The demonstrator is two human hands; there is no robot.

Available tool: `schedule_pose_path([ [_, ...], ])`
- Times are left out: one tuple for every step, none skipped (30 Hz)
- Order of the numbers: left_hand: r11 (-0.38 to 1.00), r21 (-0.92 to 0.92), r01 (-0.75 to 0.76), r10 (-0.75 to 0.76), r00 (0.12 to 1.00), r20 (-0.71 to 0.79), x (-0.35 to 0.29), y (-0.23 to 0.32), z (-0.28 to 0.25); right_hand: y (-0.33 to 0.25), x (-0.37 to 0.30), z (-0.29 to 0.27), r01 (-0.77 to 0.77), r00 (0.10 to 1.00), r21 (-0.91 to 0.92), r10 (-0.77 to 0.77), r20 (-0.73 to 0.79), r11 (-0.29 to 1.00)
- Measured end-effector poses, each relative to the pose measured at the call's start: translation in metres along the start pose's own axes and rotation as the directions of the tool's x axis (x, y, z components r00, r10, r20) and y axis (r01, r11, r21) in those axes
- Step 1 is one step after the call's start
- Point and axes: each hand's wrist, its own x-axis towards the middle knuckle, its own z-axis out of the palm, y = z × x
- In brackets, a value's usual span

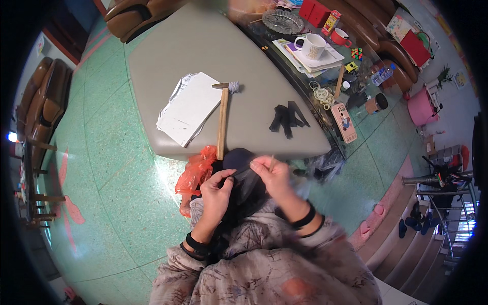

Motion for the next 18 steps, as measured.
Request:
schedule_pose_path([
  [1.000, -0.027, 0.013, -0.012, 1.000, 0.016, 0.000, 0.000, -0.001, -0.001, 0.000, -0.003, -0.034, 0.999, 0.014, 0.034, 0.005, 0.999],
  [0.998, -0.054, 0.026, -0.024, 0.999, 0.033, 0.000, 0.000, -0.002, -0.003, -0.001, -0.007, -0.068, 0.998, 0.027, 0.068, 0.010, 0.997],
  [0.996, -0.078, 0.038, -0.034, 0.998, 0.052, 0.000, 0.000, -0.003, -0.005, -0.001, -0.011, -0.072, 0.997, 0.021, 0.071, 0.033, 0.997],
  [1.000, 0.006, 0.002, -0.002, 0.998, 0.058, -0.001, 0.001, -0.005, -0.001, -0.002, -0.010, -0.034, 0.999, 0.023, 0.033, 0.039, 0.999],
  [0.995, 0.090, -0.035, 0.029, 0.997, 0.066, -0.003, 0.004, -0.008, 0.006, -0.005, -0.010, 0.004, 0.999, 0.026, -0.005, 0.045, 1.000],
  [0.982, 0.172, -0.072, 0.060, 0.995, 0.075, -0.004, 0.007, -0.010, 0.006, -0.005, -0.009, 0.041, 0.998, 0.028, -0.043, 0.053, 0.999],
  [0.971, 0.188, -0.151, 0.131, 0.985, 0.114, -0.003, 0.009, -0.012, 0.004, -0.005, -0.009, 0.082, 0.995, -0.019, -0.080, 0.059, 0.996],
  [0.952, 0.201, -0.229, 0.200, 0.968, 0.154, 0.000, 0.013, -0.013, 0.002, -0.006, -0.009, 0.121, 0.991, -0.066, -0.117, 0.066, 0.990],
  [0.930, 0.205, -0.304, 0.265, 0.944, 0.195, 0.002, 0.017, -0.014, -0.001, -0.007, -0.009, 0.159, 0.986, -0.119, -0.151, 0.074, 0.980],
  [0.922, 0.219, -0.320, 0.277, 0.938, 0.206, 0.002, 0.023, -0.012, 0.000, -0.007, -0.010, 0.157, 0.985, -0.127, -0.146, 0.096, 0.979],
  [0.912, 0.232, -0.337, 0.289, 0.932, 0.217, 0.002, 0.031, -0.009, 0.000, -0.008, -0.011, 0.155, 0.983, -0.135, -0.140, 0.118, 0.979],
  [0.901, 0.251, -0.355, 0.302, 0.926, 0.226, 0.001, 0.037, -0.006, 0.000, -0.007, -0.012, 0.156, 0.980, -0.137, -0.136, 0.143, 0.978],
  [0.893, 0.272, -0.358, 0.304, 0.927, 0.220, 0.001, 0.037, -0.004, -0.001, -0.007, -0.012, 0.168, 0.978, -0.144, -0.147, 0.150, 0.975],
  [0.876, 0.300, -0.378, 0.318, 0.919, 0.232, 0.001, 0.038, -0.004, -0.001, -0.007, -0.013, 0.181, 0.975, -0.152, -0.157, 0.157, 0.972],
  [0.857, 0.328, -0.398, 0.329, 0.912, 0.247, 0.001, 0.039, -0.005, -0.002, -0.008, -0.013, 0.193, 0.972, -0.160, -0.167, 0.163, 0.968],
  [0.837, 0.354, -0.417, 0.340, 0.903, 0.262, 0.001, 0.040, -0.006, -0.002, -0.008, -0.013, 0.209, 0.970, -0.143, -0.186, 0.158, 0.967],
  [0.796, 0.391, -0.461, 0.380, 0.885, 0.268, 0.001, 0.043, -0.006, -0.001, -0.007, -0.012, 0.225, 0.967, -0.126, -0.205, 0.153, 0.966],
  [0.752, 0.427, -0.502, 0.420, 0.864, 0.277, 0.000, 0.046, -0.006, -0.001, -0.007, -0.011, 0.241, 0.963, -0.110, -0.224, 0.147, 0.964],
])
